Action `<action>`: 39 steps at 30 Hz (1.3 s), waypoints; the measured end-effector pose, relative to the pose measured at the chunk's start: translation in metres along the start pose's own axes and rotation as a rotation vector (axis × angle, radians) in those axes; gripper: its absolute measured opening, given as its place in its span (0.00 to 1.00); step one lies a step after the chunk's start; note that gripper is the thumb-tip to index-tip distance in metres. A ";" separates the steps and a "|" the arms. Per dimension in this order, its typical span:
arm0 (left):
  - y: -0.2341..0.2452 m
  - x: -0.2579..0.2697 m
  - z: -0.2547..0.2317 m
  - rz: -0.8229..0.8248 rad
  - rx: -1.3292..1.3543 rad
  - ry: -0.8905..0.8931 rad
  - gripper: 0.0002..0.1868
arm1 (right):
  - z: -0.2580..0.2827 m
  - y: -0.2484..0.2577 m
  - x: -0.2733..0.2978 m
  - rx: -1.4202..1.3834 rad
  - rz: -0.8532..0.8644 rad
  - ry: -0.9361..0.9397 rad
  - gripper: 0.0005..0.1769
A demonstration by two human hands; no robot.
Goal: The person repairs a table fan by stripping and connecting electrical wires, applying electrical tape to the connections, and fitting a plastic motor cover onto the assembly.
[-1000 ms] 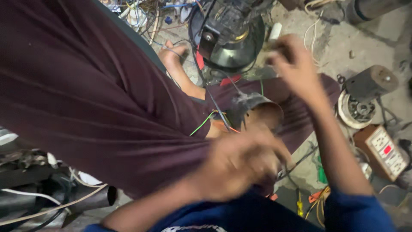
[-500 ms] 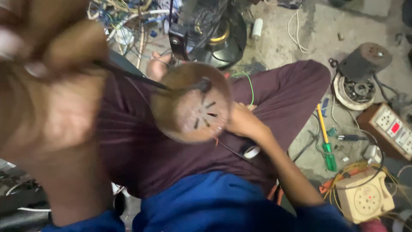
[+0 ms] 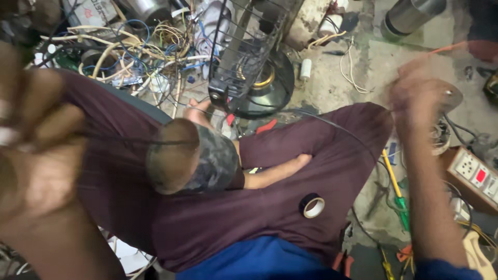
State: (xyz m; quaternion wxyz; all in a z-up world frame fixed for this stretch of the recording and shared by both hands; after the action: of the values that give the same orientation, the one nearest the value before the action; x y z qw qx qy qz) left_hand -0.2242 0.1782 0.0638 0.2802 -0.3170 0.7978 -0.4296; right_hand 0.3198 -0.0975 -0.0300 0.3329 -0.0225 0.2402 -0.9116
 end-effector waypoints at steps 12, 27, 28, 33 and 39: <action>-0.075 0.012 0.043 0.092 -0.205 0.040 0.07 | -0.123 -0.101 0.059 1.536 1.032 0.336 0.16; -0.031 -0.072 0.137 0.482 -0.064 0.465 0.11 | -0.142 -0.103 0.077 1.637 0.858 0.515 0.21; -0.026 -0.071 0.141 0.462 -0.085 0.461 0.11 | -0.120 -0.098 0.083 1.554 0.847 0.520 0.25; -0.012 -0.069 0.183 0.465 -0.218 0.454 0.10 | 0.023 -0.052 0.126 1.706 0.713 0.174 0.15; 0.002 -0.069 0.267 0.610 -0.509 0.348 0.09 | 0.116 -0.028 0.172 1.746 0.768 -0.151 0.21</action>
State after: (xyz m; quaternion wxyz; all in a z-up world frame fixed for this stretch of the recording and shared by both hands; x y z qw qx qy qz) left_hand 0.0116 0.0945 -0.0529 0.1686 -0.0488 0.9708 -0.1636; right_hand 0.1929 -0.2342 0.0651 0.5231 0.2551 -0.5555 -0.5939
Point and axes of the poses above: each hand's wrist, its own x-axis away from the middle knuckle, its own y-axis out of the back of the hand, z = x × y, the point moved 2 cm from there along -x, towards the middle knuckle, and after that the axes turned 4 degrees about -z, right-handed, at the moved point
